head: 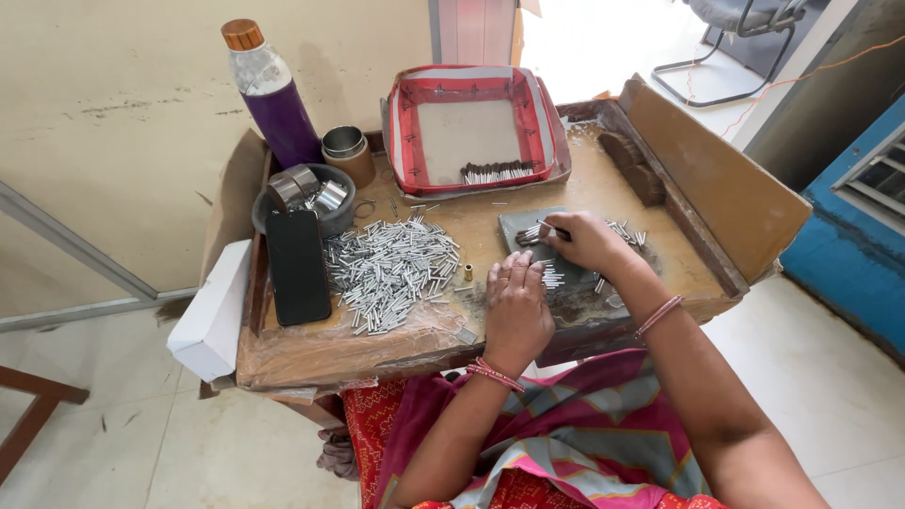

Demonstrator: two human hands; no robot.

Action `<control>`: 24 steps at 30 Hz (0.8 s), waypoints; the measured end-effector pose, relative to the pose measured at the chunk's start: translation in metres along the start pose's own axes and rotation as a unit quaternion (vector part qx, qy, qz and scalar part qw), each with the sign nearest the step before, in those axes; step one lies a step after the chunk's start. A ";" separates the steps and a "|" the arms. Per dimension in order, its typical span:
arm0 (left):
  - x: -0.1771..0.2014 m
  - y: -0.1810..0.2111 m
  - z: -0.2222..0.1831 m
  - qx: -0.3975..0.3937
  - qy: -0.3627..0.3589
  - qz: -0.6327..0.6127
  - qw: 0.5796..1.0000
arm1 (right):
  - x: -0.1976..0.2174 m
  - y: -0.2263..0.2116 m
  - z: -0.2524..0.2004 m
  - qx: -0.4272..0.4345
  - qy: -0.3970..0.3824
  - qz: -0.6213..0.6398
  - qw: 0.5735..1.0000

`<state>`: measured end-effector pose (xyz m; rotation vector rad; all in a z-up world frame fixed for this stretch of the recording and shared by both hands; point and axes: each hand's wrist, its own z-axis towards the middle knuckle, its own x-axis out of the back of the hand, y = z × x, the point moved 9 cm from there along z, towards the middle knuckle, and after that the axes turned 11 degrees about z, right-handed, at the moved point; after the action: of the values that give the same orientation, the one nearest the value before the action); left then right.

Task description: Assembling and sorting small metal pins into a black component or holder on a wooden workbench.

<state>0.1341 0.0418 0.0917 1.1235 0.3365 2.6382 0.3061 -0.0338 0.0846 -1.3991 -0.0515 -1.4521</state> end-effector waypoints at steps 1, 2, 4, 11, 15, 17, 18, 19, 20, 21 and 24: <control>0.000 0.000 0.000 0.001 0.001 0.000 1.000 | 0.001 -0.001 0.000 0.001 -0.001 -0.001 1.000; 0.001 0.000 0.000 0.003 0.001 0.002 1.000 | 0.000 0.000 0.001 -0.012 -0.014 0.003 1.000; 0.003 -0.001 0.001 0.006 0.006 0.005 1.000 | -0.001 0.002 0.002 -0.022 -0.027 0.005 0.999; 0.005 -0.002 0.000 0.014 0.015 -0.008 1.000 | -0.006 0.009 -0.001 -0.008 -0.086 0.072 0.994; 0.000 -0.004 -0.001 0.023 0.008 -0.006 1.000 | 0.005 0.005 0.006 -0.062 -0.030 0.028 0.997; -0.001 -0.005 0.000 0.024 0.007 -0.003 1.000 | 0.004 0.004 0.010 -0.033 -0.008 0.030 0.999; -0.002 -0.005 0.000 0.025 0.004 -0.001 1.000 | 0.006 0.001 0.012 -0.006 0.013 0.033 0.999; -0.003 -0.005 0.000 0.024 0.002 0.000 1.000 | 0.005 -0.001 0.011 -0.008 0.014 0.035 0.999; -0.002 -0.006 0.000 0.025 0.006 0.000 1.000 | 0.005 -0.006 0.009 0.013 0.019 -0.003 1.000; -0.003 -0.005 -0.002 0.025 0.008 -0.002 1.000 | 0.004 -0.010 0.004 0.031 0.025 -0.040 0.998; 0.001 -0.004 -0.001 0.018 0.013 -0.001 1.000 | 0.017 -0.033 -0.022 0.011 -0.012 -0.034 0.999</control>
<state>0.1332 0.0455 0.0900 1.1003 0.3908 2.6576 0.2726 -0.0447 0.1106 -1.4092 -0.1315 -1.4869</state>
